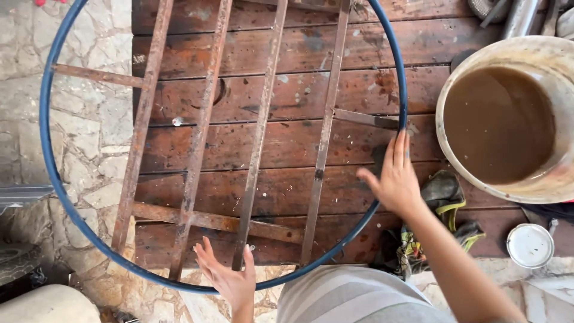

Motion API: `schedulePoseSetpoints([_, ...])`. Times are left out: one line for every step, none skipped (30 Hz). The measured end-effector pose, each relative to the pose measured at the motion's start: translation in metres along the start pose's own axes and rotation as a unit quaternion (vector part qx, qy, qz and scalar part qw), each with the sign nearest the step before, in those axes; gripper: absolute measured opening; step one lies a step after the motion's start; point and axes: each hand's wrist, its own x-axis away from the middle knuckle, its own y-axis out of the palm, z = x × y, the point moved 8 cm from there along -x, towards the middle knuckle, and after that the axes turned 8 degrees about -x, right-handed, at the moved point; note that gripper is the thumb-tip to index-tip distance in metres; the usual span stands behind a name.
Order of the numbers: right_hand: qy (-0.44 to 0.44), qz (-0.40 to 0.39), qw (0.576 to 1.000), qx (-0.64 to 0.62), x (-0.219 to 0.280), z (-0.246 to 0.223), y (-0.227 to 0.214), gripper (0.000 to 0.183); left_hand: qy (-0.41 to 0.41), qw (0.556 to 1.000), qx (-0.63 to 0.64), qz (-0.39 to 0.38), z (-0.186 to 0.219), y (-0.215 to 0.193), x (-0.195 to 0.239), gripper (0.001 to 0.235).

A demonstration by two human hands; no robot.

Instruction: Cleaning a circular metal frame with a sponge and liquid to remove rust or dirt

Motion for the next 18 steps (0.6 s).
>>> schedulePoseSetpoints([0.001,-0.001,1.0,0.0,-0.02,0.004,-0.003,0.119,0.0,1.0,0.0,-0.001,0.0,0.0,-0.002,0.099])
schedulePoseSetpoints([0.029,-0.001,1.0,-0.002,-0.041,0.012,-0.006,0.116,0.019,1.0,0.003,0.012,0.002,-0.002,-0.003,0.098])
schedulePoseSetpoints([0.055,-0.005,0.998,-0.003,-0.061,0.02,-0.008,0.114,0.036,0.999,0.006,0.025,0.004,-0.004,-0.002,0.098])
schedulePoseSetpoints([0.055,-0.008,0.998,-0.002,-0.048,0.013,-0.012,0.114,0.033,0.999,0.005,0.023,0.004,-0.005,0.004,0.098])
schedulePoseSetpoints([0.05,-0.011,0.999,0.004,-0.039,0.004,-0.016,0.118,0.025,1.0,0.003,0.014,0.003,-0.003,0.002,0.098])
schedulePoseSetpoints([0.045,-0.013,0.999,0.01,-0.03,-0.006,-0.018,0.123,0.016,1.0,0.001,0.005,0.0,0.0,0.0,0.099])
schedulePoseSetpoints([0.044,-0.027,0.999,0.015,-0.014,-0.001,-0.006,0.123,0.005,1.0,-0.001,-0.004,0.0,0.0,0.002,0.099])
schedulePoseSetpoints([0.023,-0.027,0.999,0.019,0.003,0.001,0.004,0.12,0.016,1.0,0.01,0.009,0.002,-0.004,0.004,0.097])
schedulePoseSetpoints([-0.001,-0.014,1.0,0.017,0.008,-0.002,0.014,0.117,0.037,0.998,0.023,0.035,0.005,-0.006,-0.008,0.095])
schedulePoseSetpoints([-0.005,-0.014,1.0,0.015,-0.008,-0.002,0.008,0.117,0.035,0.998,0.021,0.038,0.003,-0.007,-0.006,0.095])
schedulePoseSetpoints([-0.014,0.002,1.0,0.021,-0.023,-0.002,-0.002,0.116,0.035,0.999,0.021,0.035,0.003,-0.006,-0.003,0.095])
schedulePoseSetpoints([-0.024,0.019,0.999,0.026,-0.037,-0.001,-0.013,0.117,0.035,0.999,0.021,0.032,0.005,-0.005,0.0,0.095])
schedulePoseSetpoints([-0.021,0.021,0.999,0.03,-0.038,0.003,-0.008,0.117,0.038,0.998,0.026,0.031,0.002,-0.005,0.005,0.095])
schedulePoseSetpoints([-0.028,0.043,0.998,0.043,-0.038,0.006,-0.008,0.114,0.034,0.999,0.018,0.026,0.001,-0.005,0.009,0.096])
schedulePoseSetpoints([-0.031,0.073,0.995,0.056,-0.045,0.008,-0.009,0.112,0.04,0.999,0.014,0.025,0.001,-0.002,0.003,0.096])
schedulePoseSetpoints([-0.024,0.084,0.994,0.058,-0.028,0.008,-0.007,0.112,0.051,0.998,0.021,0.027,0.005,-0.003,0.0,0.096])
schedulePoseSetpoints([-0.031,0.071,0.996,0.045,-0.01,0.006,0.0,0.113,0.041,0.998,0.023,0.04,0.005,-0.006,0.001,0.094])
schedulePoseSetpoints([-0.038,0.058,0.997,0.031,0.009,0.005,0.008,0.114,0.03,0.998,0.025,0.052,0.005,-0.009,0.002,0.093])
